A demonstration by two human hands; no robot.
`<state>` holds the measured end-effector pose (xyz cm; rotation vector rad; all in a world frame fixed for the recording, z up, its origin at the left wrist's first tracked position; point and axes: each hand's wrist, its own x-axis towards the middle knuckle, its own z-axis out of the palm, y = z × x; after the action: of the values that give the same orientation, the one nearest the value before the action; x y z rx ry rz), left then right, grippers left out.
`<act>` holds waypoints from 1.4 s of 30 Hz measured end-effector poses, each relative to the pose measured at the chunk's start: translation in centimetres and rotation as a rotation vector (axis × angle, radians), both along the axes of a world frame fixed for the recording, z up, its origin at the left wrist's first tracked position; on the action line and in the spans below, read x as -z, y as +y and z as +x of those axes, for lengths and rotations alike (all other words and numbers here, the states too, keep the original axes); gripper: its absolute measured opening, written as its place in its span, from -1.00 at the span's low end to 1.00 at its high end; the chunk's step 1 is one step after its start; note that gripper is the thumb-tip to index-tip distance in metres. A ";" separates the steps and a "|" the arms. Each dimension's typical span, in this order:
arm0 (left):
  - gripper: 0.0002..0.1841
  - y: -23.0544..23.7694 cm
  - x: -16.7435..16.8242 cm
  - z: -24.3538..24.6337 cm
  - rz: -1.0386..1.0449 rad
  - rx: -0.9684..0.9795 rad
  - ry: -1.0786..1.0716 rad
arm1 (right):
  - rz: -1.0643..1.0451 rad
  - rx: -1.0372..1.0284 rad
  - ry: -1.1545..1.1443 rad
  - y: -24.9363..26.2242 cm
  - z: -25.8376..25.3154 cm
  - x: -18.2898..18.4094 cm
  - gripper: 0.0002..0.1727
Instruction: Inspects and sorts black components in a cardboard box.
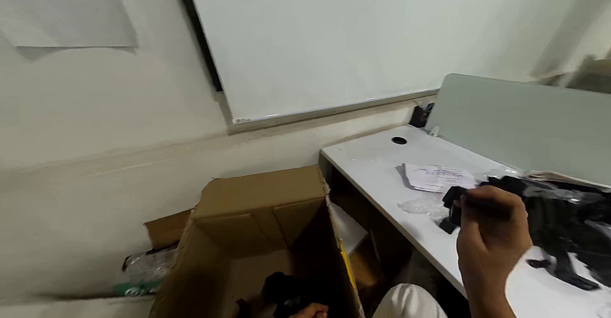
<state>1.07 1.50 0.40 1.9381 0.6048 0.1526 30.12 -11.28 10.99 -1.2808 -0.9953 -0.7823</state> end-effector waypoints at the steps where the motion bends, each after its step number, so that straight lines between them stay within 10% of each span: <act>1: -0.57 0.0 0.3 -0.1 -0.050 -0.018 -0.090 | -0.002 -0.143 0.009 1.0 -2.3 -0.1 -0.73; 7: -0.05 -0.2 -1.4 -0.9 -0.644 -0.249 -0.665 | -0.253 -0.862 0.131 5.3 -13.5 3.9 -0.91; 12: -0.63 0.2 -2.2 -1.4 -0.782 -0.734 -0.878 | -0.409 -1.177 0.191 6.5 -16.5 9.5 -0.94; 21: -0.72 0.3 -1.7 -0.5 -0.609 -1.041 -0.803 | -0.422 -0.774 0.317 5.4 -15.2 10.9 -0.60; 26: -0.57 -0.3 0.3 -0.5 -0.155 -0.721 -0.779 | -0.569 -0.729 0.443 5.9 -16.7 11.1 0.00; 34: -0.56 -0.2 0.2 -0.2 -0.075 -0.649 -0.769 | -0.551 -0.713 0.671 5.7 -16.6 10.5 -0.65; 42: -0.84 -0.3 -0.5 -0.2 -0.309 -0.745 -0.737 | -0.515 -0.831 1.511 6.0 -17.0 7.9 -0.51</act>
<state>0.90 1.17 0.94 1.1510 0.7505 1.1140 13.14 -5.29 3.13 -1.2468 -0.3122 1.0743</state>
